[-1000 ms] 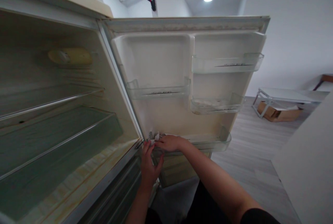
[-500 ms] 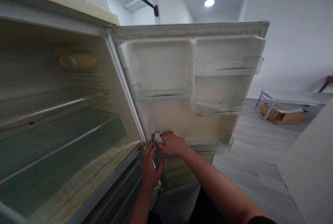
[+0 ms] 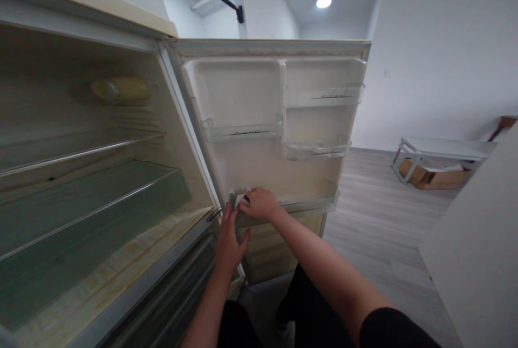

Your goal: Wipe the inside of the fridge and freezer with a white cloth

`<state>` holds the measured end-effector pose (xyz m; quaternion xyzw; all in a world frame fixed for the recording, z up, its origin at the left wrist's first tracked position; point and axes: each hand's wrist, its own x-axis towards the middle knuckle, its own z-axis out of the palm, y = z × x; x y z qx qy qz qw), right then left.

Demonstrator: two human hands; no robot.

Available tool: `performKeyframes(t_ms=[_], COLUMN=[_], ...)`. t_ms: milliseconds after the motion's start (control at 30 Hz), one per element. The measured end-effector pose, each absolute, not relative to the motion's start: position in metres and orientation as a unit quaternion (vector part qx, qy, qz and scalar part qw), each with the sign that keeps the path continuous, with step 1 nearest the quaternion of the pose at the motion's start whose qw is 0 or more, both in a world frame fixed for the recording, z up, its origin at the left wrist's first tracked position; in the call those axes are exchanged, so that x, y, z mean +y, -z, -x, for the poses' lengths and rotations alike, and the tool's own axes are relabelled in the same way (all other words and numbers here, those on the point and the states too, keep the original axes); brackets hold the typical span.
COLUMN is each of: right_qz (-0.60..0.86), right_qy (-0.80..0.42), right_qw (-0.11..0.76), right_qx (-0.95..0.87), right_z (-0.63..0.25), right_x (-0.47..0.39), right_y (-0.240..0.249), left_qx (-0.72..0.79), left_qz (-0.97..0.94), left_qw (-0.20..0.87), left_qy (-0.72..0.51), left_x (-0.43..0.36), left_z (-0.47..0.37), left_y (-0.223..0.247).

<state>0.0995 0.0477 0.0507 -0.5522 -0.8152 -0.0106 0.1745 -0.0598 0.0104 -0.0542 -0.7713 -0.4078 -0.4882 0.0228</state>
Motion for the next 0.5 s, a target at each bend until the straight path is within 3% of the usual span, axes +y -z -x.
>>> performKeyframes(t_ms=[500], right_qz=[0.531], right_qy=[0.059], right_qw=[0.183], right_qx=[-0.825], right_z=[-0.111], right_x=[0.051], right_y=[-0.054], left_qx=[-0.483], left_qz=[0.778], left_qw=[0.076], left_qy=[0.395], left_x=[0.001], left_z=[0.042], left_y=[0.048])
